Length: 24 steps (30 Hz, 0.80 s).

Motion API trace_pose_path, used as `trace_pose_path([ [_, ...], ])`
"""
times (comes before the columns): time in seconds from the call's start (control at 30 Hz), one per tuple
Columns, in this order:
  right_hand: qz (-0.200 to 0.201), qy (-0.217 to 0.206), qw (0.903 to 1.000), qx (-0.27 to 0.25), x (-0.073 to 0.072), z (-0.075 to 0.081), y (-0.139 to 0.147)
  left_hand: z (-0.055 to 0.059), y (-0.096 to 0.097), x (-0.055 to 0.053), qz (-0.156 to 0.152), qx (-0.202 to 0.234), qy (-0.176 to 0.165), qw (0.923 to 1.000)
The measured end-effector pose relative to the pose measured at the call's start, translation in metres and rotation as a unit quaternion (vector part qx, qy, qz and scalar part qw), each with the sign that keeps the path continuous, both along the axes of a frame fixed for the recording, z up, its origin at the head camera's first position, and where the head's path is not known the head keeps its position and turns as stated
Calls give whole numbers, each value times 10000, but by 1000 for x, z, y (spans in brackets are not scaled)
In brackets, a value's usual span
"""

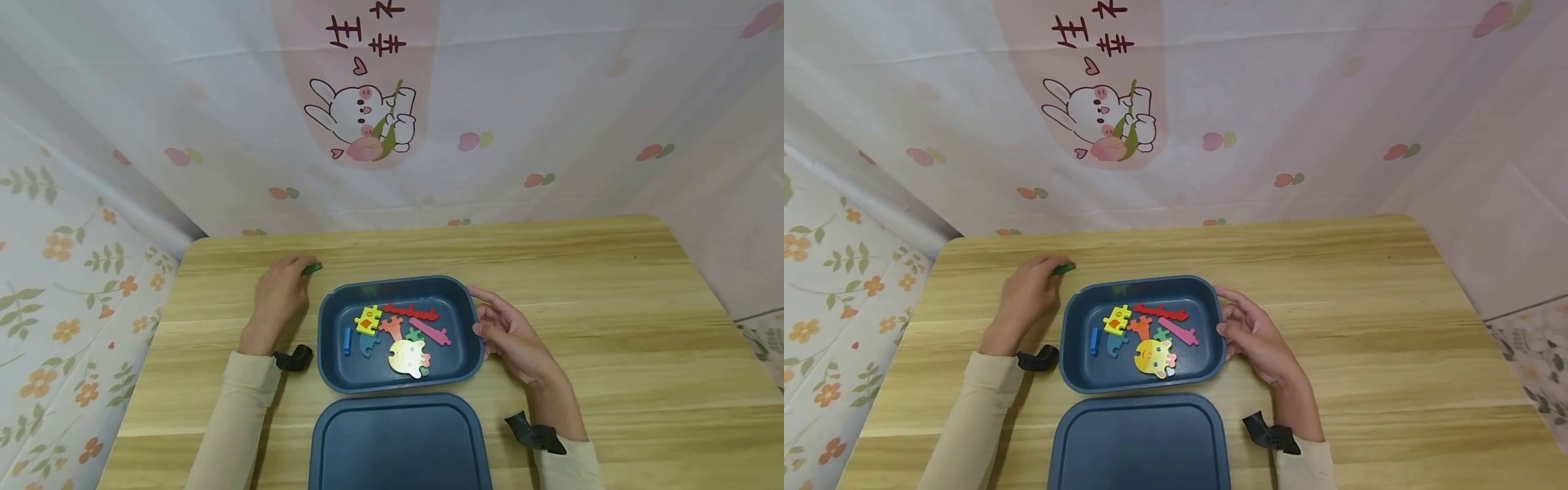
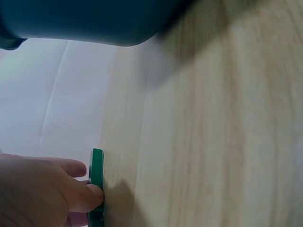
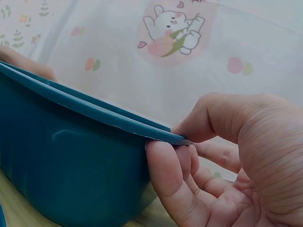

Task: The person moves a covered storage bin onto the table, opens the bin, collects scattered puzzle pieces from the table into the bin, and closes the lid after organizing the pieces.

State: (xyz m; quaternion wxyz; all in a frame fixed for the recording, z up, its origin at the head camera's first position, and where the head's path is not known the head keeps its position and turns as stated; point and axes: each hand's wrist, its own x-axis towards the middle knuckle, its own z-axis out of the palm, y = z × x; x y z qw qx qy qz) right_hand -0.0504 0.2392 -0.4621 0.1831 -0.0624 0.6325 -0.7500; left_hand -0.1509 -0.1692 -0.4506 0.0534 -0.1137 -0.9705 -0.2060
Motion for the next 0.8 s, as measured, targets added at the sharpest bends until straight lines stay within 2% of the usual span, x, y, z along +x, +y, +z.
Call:
trace_pose_path([
  [0.23, 10, -13, 9999, -100, 0, 0, 0, 3, -2, 1, 143, 190, -38, 9997],
  [0.43, 30, 57, 9999, -104, 0, -1, 0, 10, -3, 1, 174, 586, -230, 9979],
  [0.57, 11, 49, 9999, -104, 1, -3, -1, 15, -4, 5, 181, 853, -398, 9954],
  [0.8, 38, 97, 9998, -141, 0, -3, 0, 21, -7, 15, 6, 1435, -628, 9877],
])
